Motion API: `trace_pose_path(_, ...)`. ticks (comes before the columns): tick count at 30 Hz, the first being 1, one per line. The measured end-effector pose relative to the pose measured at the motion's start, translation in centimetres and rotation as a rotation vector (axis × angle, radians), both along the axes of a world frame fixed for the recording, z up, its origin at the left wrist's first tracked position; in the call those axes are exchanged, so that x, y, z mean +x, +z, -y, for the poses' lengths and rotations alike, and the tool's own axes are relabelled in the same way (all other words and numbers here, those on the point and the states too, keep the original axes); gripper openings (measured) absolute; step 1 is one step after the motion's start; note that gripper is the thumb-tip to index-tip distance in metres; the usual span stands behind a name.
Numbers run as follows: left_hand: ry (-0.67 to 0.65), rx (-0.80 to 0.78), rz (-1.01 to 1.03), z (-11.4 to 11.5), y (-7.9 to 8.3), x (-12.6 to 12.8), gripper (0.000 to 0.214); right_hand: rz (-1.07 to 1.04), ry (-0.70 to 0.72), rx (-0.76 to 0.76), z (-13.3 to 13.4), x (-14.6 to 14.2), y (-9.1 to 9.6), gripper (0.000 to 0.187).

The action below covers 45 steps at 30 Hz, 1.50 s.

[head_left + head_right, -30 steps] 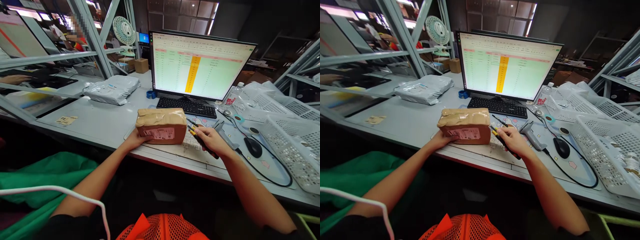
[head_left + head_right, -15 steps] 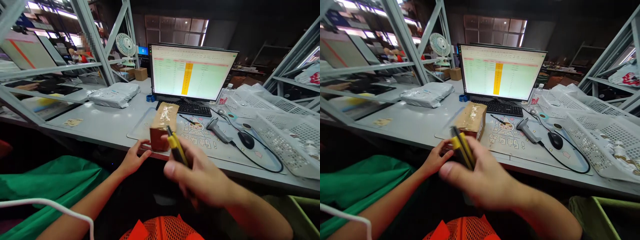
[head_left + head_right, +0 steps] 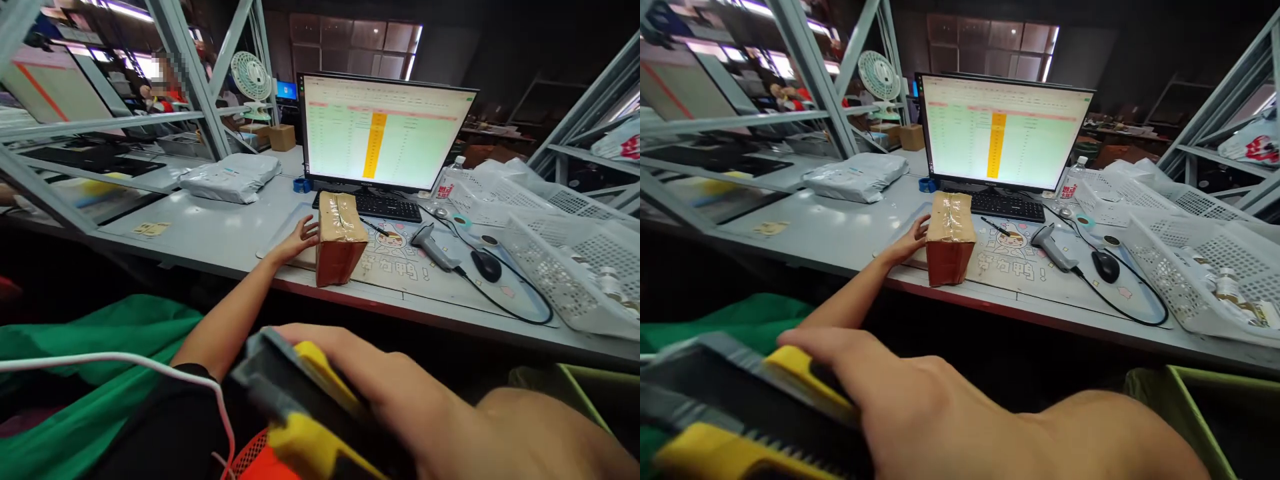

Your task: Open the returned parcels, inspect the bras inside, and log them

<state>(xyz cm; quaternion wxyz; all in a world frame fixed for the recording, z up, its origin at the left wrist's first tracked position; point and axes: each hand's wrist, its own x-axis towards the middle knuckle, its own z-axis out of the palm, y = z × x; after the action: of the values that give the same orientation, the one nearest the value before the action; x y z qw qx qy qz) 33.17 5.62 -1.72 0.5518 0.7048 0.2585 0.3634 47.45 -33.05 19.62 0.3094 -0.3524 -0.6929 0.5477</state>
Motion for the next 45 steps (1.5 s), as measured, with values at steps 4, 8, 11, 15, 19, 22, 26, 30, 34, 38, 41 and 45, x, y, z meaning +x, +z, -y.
trace_pose_path(4,-0.018,-0.011,-0.052,-0.3,-0.4,-0.5,0.134,-0.015,-0.410,-0.062,0.4,3.0,-3.1,0.075)
trace_pose_path(8,-0.033,-0.025,-0.056,-0.5,-0.8,-0.1,0.138,0.019,-0.735,-0.122,-5.1,5.1,-9.6,0.070)
trace_pose_path(11,-0.040,-0.051,-0.006,-0.6,-0.7,0.9,0.146,-0.088,-0.849,-0.033,-11.4,5.5,-13.6,0.070)
trace_pose_path(15,-0.011,-0.086,-0.001,-0.5,-0.1,0.3,0.143,-0.176,-0.992,0.089,-17.0,6.9,-15.0,0.066)
trace_pose_path(19,0.132,0.013,-0.100,0.3,-0.2,-3.2,0.113,-0.125,-0.987,0.147,-19.9,10.2,-13.6,0.055)
trace_pose_path(22,0.193,0.094,-0.136,1.1,-0.4,-5.1,0.110,-0.028,-0.906,0.088,-21.7,12.0,-12.5,0.048)
trace_pose_path(26,0.155,0.046,-0.053,2.0,-0.4,-4.5,0.128,0.171,-0.886,0.053,-23.2,12.5,-11.6,0.041)
trace_pose_path(30,0.160,0.029,0.018,2.5,-0.4,-3.1,0.124,0.352,-0.873,-0.009,-22.8,12.6,-10.9,0.036)
trace_pose_path(34,0.116,0.027,-0.025,2.8,-0.5,-3.2,0.112,0.554,-0.835,0.060,-21.8,13.1,-10.0,0.028)
trace_pose_path(38,0.139,0.042,-0.047,2.9,-0.3,-3.3,0.110,0.730,-0.794,0.118,-20.8,13.3,-8.9,0.025)
trace_pose_path(41,0.138,0.088,-0.070,2.9,-0.1,-3.1,0.105,0.805,-0.755,0.135,-19.8,13.4,-8.0,0.027)
trace_pose_path(45,0.129,0.109,-0.095,2.9,-0.1,-3.0,0.101,0.843,-0.692,0.138,-18.3,13.8,-7.3,0.022)
